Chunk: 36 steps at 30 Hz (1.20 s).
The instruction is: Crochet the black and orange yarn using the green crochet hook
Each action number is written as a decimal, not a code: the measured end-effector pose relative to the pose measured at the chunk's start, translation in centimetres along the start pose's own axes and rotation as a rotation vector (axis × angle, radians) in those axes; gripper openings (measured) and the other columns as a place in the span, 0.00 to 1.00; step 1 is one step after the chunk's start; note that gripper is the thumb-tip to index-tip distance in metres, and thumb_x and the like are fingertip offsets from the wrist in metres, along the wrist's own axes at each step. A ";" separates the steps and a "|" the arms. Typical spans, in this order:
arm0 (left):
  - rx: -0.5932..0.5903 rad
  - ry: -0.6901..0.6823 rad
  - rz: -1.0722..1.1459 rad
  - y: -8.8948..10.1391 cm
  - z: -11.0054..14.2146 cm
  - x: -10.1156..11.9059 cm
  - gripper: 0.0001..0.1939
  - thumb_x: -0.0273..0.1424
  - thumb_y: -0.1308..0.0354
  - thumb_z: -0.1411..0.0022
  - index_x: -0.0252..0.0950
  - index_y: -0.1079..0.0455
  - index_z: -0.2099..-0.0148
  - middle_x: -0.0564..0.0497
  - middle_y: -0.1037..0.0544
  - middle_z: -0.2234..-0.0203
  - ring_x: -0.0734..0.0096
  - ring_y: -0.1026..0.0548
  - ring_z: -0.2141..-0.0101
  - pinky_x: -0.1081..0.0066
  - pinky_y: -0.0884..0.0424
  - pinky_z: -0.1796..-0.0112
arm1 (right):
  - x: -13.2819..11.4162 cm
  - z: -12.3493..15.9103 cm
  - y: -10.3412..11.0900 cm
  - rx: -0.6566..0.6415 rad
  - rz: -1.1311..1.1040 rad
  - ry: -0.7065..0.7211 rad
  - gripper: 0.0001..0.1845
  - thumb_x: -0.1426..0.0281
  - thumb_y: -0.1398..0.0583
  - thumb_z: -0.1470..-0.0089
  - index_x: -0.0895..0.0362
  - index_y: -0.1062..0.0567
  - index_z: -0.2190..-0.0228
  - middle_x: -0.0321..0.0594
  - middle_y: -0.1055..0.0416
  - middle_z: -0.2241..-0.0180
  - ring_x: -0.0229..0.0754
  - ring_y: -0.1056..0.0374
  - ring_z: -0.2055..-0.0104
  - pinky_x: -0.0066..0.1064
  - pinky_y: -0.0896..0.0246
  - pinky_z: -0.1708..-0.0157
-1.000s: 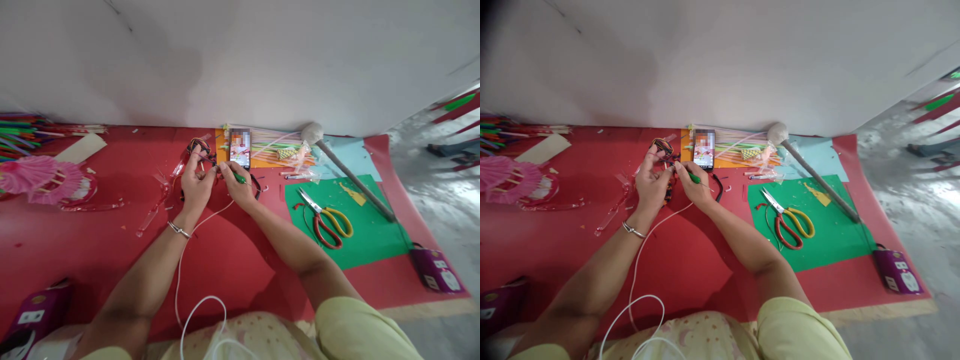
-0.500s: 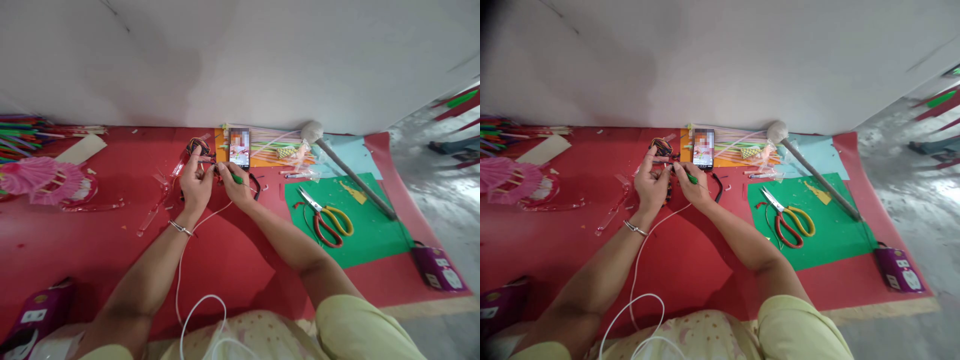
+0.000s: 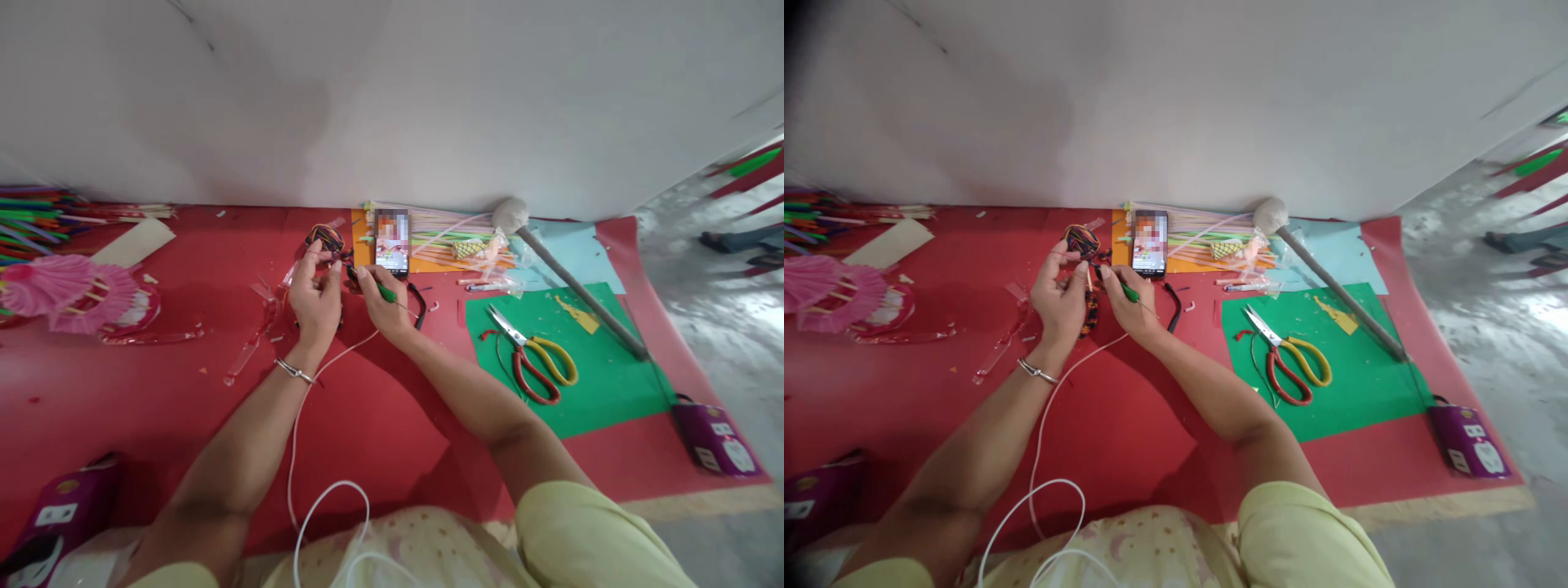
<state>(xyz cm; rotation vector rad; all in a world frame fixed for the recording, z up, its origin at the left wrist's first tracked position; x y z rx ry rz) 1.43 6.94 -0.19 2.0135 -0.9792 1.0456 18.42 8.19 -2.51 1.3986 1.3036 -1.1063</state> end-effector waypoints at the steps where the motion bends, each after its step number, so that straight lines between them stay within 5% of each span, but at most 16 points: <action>1: -0.002 -0.005 0.000 0.0 0.0 0.1 0.25 0.33 0.35 0.32 0.42 0.28 0.34 0.44 0.17 0.48 0.66 0.19 0.59 0.72 0.24 0.66 | -0.1 0.1 -0.1 -0.008 0.000 0.001 0.24 0.46 0.40 0.36 0.54 0.23 0.66 0.35 0.28 0.71 0.37 0.32 0.68 0.30 0.32 0.63; 3: -0.035 0.001 0.015 -0.2 -0.1 0.1 0.29 0.30 0.35 0.34 0.43 0.30 0.32 0.44 0.18 0.46 0.69 0.19 0.62 0.72 0.24 0.68 | -0.2 0.1 -0.2 -0.015 -0.007 0.000 0.25 0.46 0.41 0.36 0.54 0.23 0.67 0.35 0.28 0.71 0.36 0.32 0.69 0.30 0.33 0.64; 9: -0.042 0.030 0.037 -0.4 0.0 -0.1 0.30 0.25 0.35 0.35 0.42 0.30 0.32 0.48 0.15 0.61 0.68 0.18 0.62 0.69 0.21 0.61 | 0.1 0.1 -0.1 0.000 -0.029 -0.027 0.27 0.43 0.40 0.38 0.55 0.22 0.66 0.36 0.28 0.72 0.38 0.30 0.67 0.31 0.31 0.64; 20: -0.081 0.070 0.108 -1.1 -0.1 -1.5 0.32 0.28 0.37 0.33 0.45 0.35 0.29 0.49 0.15 0.60 0.66 0.16 0.60 0.65 0.19 0.56 | -0.2 0.3 -0.1 -0.010 -0.015 -0.009 0.24 0.46 0.40 0.36 0.54 0.21 0.65 0.37 0.25 0.70 0.38 0.28 0.66 0.31 0.31 0.61; 27: -0.099 0.164 0.213 -1.7 0.1 -2.6 0.37 0.37 0.33 0.34 0.43 0.39 0.27 0.47 0.16 0.63 0.66 0.17 0.63 0.69 0.20 0.62 | -0.4 0.3 -0.1 -0.011 0.016 0.023 0.24 0.47 0.41 0.36 0.54 0.21 0.63 0.38 0.23 0.67 0.40 0.27 0.64 0.32 0.30 0.59; 36: -0.148 0.194 0.210 -2.2 0.4 -2.2 0.45 0.33 0.31 0.39 0.45 0.44 0.24 0.49 0.16 0.64 0.80 0.31 0.79 0.78 0.34 0.77 | 0.0 0.4 0.1 0.012 -0.001 0.023 0.24 0.46 0.41 0.35 0.54 0.22 0.62 0.38 0.23 0.66 0.40 0.25 0.62 0.32 0.27 0.57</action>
Point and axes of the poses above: each hand's wrist, its own z-axis away from the middle knuckle, its own y-axis out of the back of the hand, x = y × z, the point moved 10 cm from there along -z, towards the middle knuckle
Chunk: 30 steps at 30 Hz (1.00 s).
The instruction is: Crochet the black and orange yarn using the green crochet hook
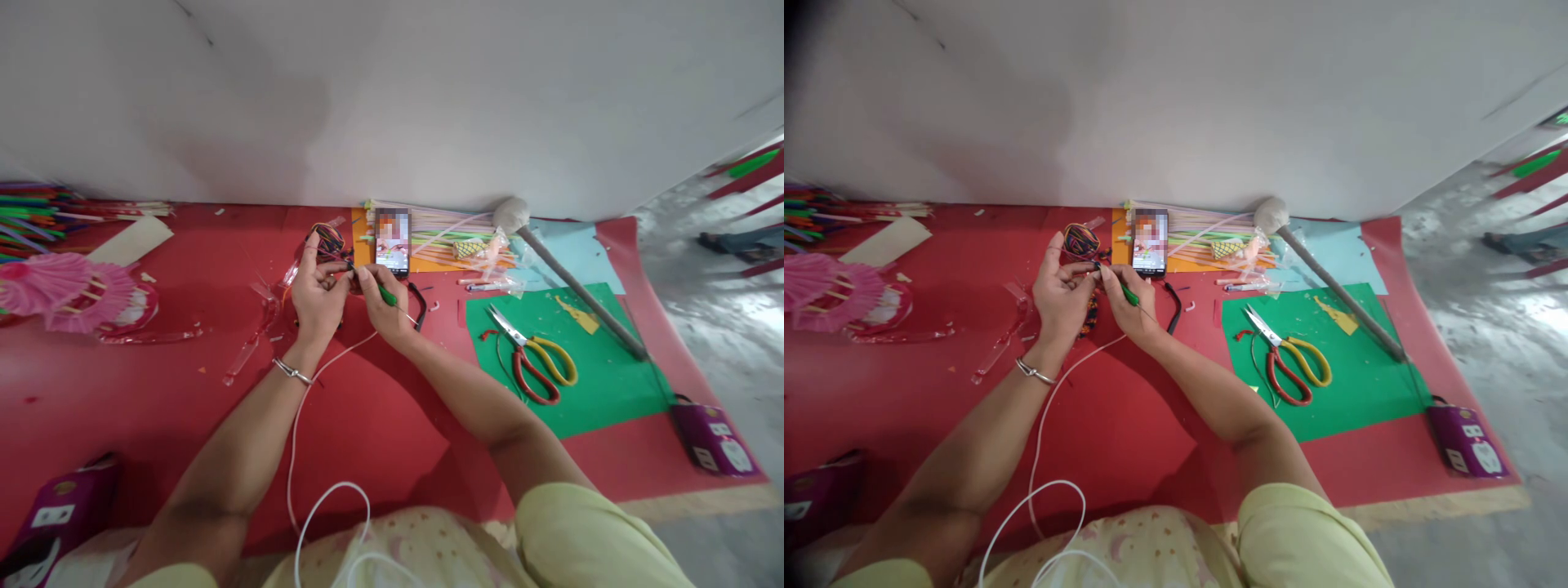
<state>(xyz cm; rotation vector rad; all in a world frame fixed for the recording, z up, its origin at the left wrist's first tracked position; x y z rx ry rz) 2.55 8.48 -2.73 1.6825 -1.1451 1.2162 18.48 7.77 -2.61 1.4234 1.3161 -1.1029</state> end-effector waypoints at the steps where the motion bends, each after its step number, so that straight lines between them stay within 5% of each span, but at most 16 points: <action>1: 0.004 0.004 0.008 0.0 0.0 0.1 0.45 0.33 0.31 0.39 0.44 0.44 0.24 0.50 0.16 0.65 0.79 0.31 0.78 0.78 0.33 0.77 | 0.1 0.0 0.0 0.006 0.005 -0.002 0.24 0.46 0.41 0.36 0.54 0.22 0.62 0.37 0.23 0.66 0.40 0.26 0.62 0.32 0.27 0.58; 9: 0.014 0.037 -0.001 0.5 0.0 1.6 0.43 0.29 0.29 0.42 0.42 0.39 0.27 0.51 0.17 0.68 0.76 0.29 0.77 0.76 0.32 0.75 | -1.5 -0.4 0.3 -0.088 0.200 0.172 0.22 0.47 0.42 0.34 0.53 0.21 0.61 0.38 0.21 0.66 0.40 0.26 0.64 0.33 0.29 0.60; 18: -0.075 0.264 0.330 -0.5 -0.4 -0.6 0.51 0.36 0.23 0.48 0.45 0.40 0.26 0.56 0.22 0.74 0.81 0.37 0.81 0.76 0.44 0.80 | -5.2 -0.4 0.6 -0.105 0.432 0.560 0.19 0.54 0.43 0.30 0.54 0.20 0.61 0.43 0.18 0.63 0.43 0.23 0.59 0.35 0.29 0.55; 25: -0.114 0.383 0.497 -0.9 0.0 -0.1 0.49 0.28 0.23 0.51 0.47 0.35 0.28 0.60 0.27 0.77 0.85 0.44 0.84 0.76 0.52 0.82 | -5.7 -0.2 0.6 -0.114 0.468 0.628 0.18 0.53 0.41 0.31 0.54 0.20 0.60 0.44 0.19 0.63 0.44 0.24 0.59 0.38 0.29 0.55; 30: -0.229 0.519 0.602 -1.9 0.5 0.0 0.45 0.24 0.26 0.52 0.43 0.32 0.32 0.66 0.40 0.84 0.86 0.50 0.87 0.77 0.55 0.83 | -5.5 -0.5 0.8 -0.155 0.420 0.681 0.24 0.47 0.40 0.35 0.53 0.19 0.58 0.44 0.19 0.63 0.45 0.23 0.58 0.39 0.28 0.54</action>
Point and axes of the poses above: each hand's wrist, its own z-axis away from the middle knuckle, its own y-axis out of the back of the hand, x = y × z, the point moved 10 cm from there along -z, towards the middle knuckle
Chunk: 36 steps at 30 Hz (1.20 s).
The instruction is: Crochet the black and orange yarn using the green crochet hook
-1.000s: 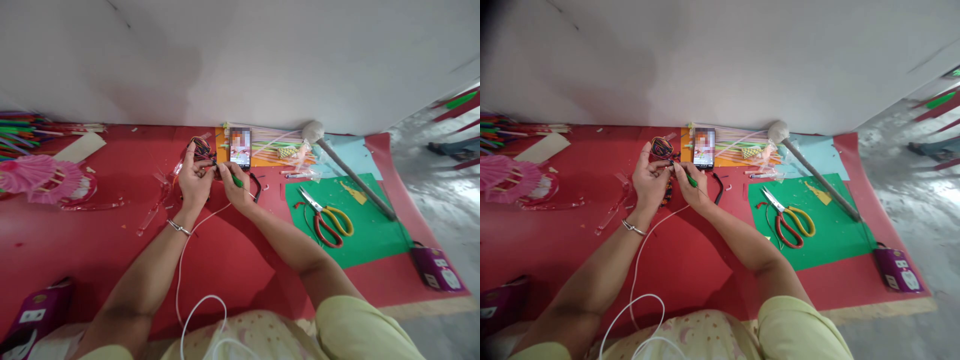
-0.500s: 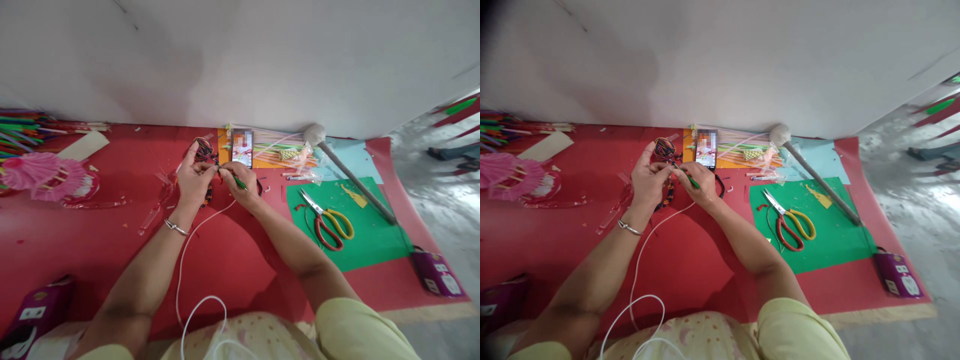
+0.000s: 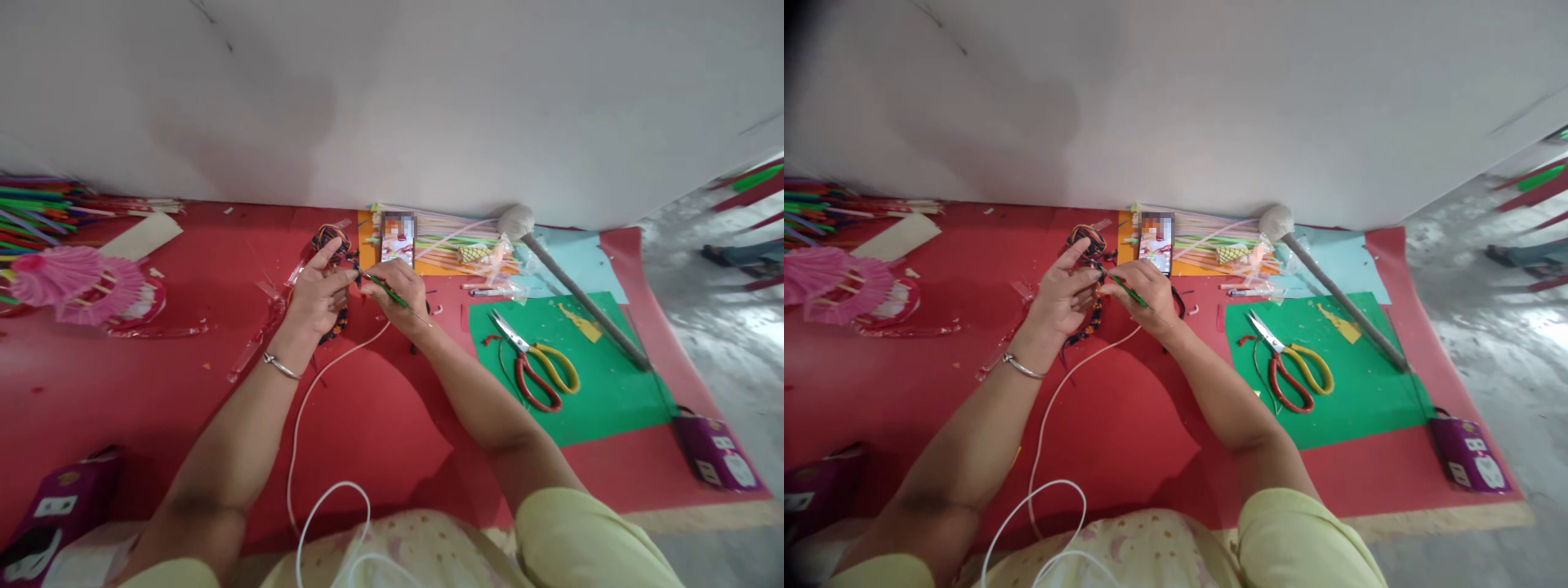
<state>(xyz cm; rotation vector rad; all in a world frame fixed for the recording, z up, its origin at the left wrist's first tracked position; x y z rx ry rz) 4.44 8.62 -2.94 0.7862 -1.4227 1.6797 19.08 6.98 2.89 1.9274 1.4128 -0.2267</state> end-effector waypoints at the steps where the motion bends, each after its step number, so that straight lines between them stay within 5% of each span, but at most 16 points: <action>1: -0.017 0.012 0.008 -0.2 0.1 0.0 0.44 0.24 0.26 0.52 0.42 0.32 0.32 0.67 0.41 0.85 0.86 0.51 0.87 0.78 0.56 0.83 | 0.0 0.0 0.1 0.001 -0.007 0.015 0.24 0.46 0.40 0.36 0.53 0.18 0.58 0.44 0.18 0.63 0.45 0.23 0.58 0.39 0.28 0.54; 12: -0.116 0.162 -0.023 -0.3 0.4 -0.5 0.37 0.24 0.24 0.55 0.37 0.26 0.41 0.66 0.37 0.85 0.87 0.51 0.87 0.78 0.58 0.83 | 1.3 -1.1 0.7 -0.158 -0.148 0.041 0.25 0.45 0.34 0.43 0.50 0.14 0.57 0.42 0.15 0.62 0.44 0.20 0.60 0.39 0.26 0.53; 17: -0.107 0.176 -0.080 -0.1 0.3 -0.7 0.40 0.24 0.23 0.57 0.36 0.28 0.39 0.67 0.38 0.86 0.87 0.51 0.88 0.78 0.57 0.83 | 0.7 -1.2 0.5 -0.193 -0.164 0.084 0.20 0.51 0.35 0.38 0.53 0.15 0.57 0.43 0.15 0.61 0.43 0.19 0.58 0.35 0.27 0.53; 21: -0.032 0.158 -0.110 0.3 0.1 -1.5 0.47 0.25 0.24 0.58 0.36 0.32 0.34 0.66 0.35 0.84 0.87 0.49 0.87 0.78 0.56 0.83 | 1.5 -0.7 0.2 -0.171 0.014 -0.092 0.19 0.54 0.42 0.30 0.54 0.19 0.54 0.48 0.19 0.50 0.45 0.22 0.47 0.39 0.28 0.44; 24: 0.030 0.109 -0.166 0.5 -0.3 -2.5 0.49 0.25 0.25 0.58 0.35 0.33 0.32 0.64 0.31 0.82 0.86 0.47 0.87 0.77 0.54 0.83 | 3.5 0.2 0.1 -0.155 0.169 -0.272 0.21 0.53 0.46 0.29 0.54 0.24 0.50 0.51 0.21 0.50 0.48 0.24 0.47 0.41 0.28 0.45; 28: 0.073 -0.014 -0.218 0.4 -1.1 -2.9 0.48 0.27 0.26 0.55 0.37 0.33 0.31 0.63 0.30 0.81 0.84 0.45 0.85 0.76 0.52 0.82 | 5.7 0.8 0.1 -0.170 0.246 -0.344 0.20 0.51 0.46 0.30 0.53 0.27 0.52 0.52 0.22 0.49 0.50 0.25 0.46 0.43 0.29 0.46; 36: 0.092 -0.072 -0.184 0.6 -2.4 -3.8 0.45 0.27 0.26 0.52 0.38 0.31 0.31 0.62 0.31 0.81 0.83 0.46 0.83 0.75 0.52 0.81 | 8.1 0.0 0.0 -0.256 0.216 -0.420 0.16 0.53 0.45 0.31 0.52 0.27 0.59 0.41 0.23 0.64 0.44 0.28 0.65 0.35 0.33 0.59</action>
Point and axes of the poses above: each hand's wrist, its own z-axis away from the middle knuckle, its own y-axis out of the back of the hand, x = y × z, the point moved 10 cm from there along -z, towards the middle knuckle
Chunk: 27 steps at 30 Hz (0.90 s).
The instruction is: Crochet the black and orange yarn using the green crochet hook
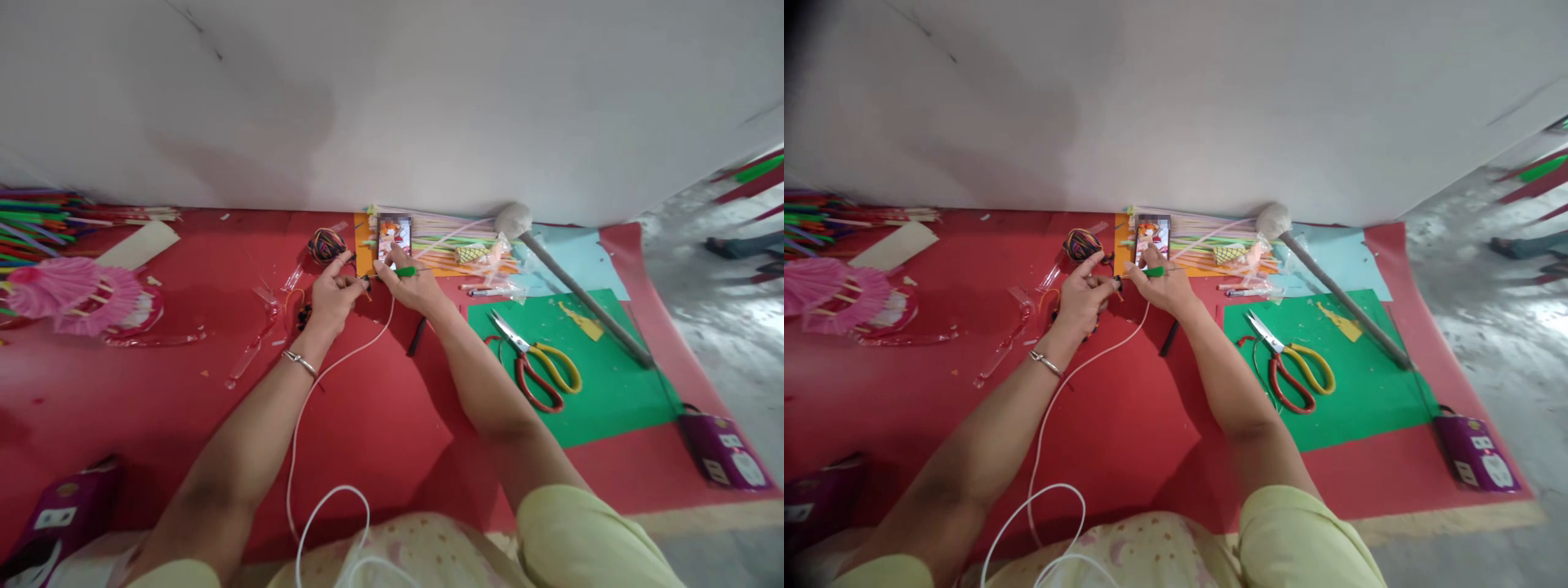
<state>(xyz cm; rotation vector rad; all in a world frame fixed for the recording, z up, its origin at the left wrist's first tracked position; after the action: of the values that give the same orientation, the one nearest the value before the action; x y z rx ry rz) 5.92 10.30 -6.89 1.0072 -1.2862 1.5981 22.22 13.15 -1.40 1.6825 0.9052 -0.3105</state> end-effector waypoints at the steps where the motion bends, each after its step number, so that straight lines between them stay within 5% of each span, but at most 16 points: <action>1: 0.000 -0.002 0.001 0.0 0.1 0.0 0.45 0.27 0.25 0.52 0.38 0.31 0.31 0.62 0.31 0.80 0.83 0.46 0.83 0.75 0.52 0.81 | -0.1 0.0 0.1 0.005 0.003 -0.002 0.15 0.53 0.44 0.31 0.52 0.27 0.59 0.40 0.23 0.65 0.44 0.28 0.65 0.35 0.34 0.60; 6: -0.012 -0.015 -0.027 -0.6 1.1 1.1 0.45 0.27 0.26 0.52 0.39 0.31 0.31 0.60 0.28 0.79 0.82 0.42 0.83 0.76 0.50 0.81 | -1.4 0.9 1.8 0.110 0.002 0.043 0.17 0.52 0.43 0.31 0.53 0.28 0.62 0.42 0.24 0.63 0.43 0.29 0.61 0.33 0.36 0.60; 10: -0.025 -0.049 -0.031 -0.7 1.9 2.3 0.45 0.27 0.26 0.51 0.40 0.32 0.30 0.59 0.26 0.77 0.81 0.41 0.82 0.75 0.48 0.80 | -2.5 1.6 2.0 0.081 -0.158 0.105 0.22 0.50 0.41 0.33 0.54 0.28 0.69 0.34 0.30 0.74 0.37 0.36 0.72 0.30 0.40 0.70; 18: -0.057 -0.024 0.035 -1.9 2.9 2.3 0.48 0.28 0.24 0.52 0.37 0.34 0.29 0.59 0.26 0.77 0.82 0.39 0.81 0.75 0.48 0.80 | -5.5 6.0 2.6 0.258 -0.012 0.432 0.08 0.65 0.38 0.33 0.53 0.20 0.56 0.44 0.16 0.63 0.42 0.20 0.63 0.33 0.27 0.61; 27: -0.191 0.159 0.157 -2.7 3.6 1.7 0.56 0.30 0.22 0.56 0.37 0.39 0.26 0.61 0.26 0.78 0.85 0.45 0.85 0.76 0.53 0.82 | -6.8 7.0 3.8 0.263 -0.115 0.507 0.10 0.66 0.33 0.36 0.49 0.19 0.53 0.44 0.15 0.59 0.45 0.19 0.60 0.39 0.23 0.59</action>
<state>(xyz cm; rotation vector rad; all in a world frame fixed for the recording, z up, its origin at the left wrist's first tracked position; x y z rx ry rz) 8.16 7.27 -3.91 0.6630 -1.4051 1.6022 22.07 3.84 3.28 1.9992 1.3858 -0.0763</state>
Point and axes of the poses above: each hand's wrist, its own z-axis away from the middle knuckle, its own y-axis out of the back of the hand, x = y × z, the point moved 10 cm from there along -z, towards the middle knuckle
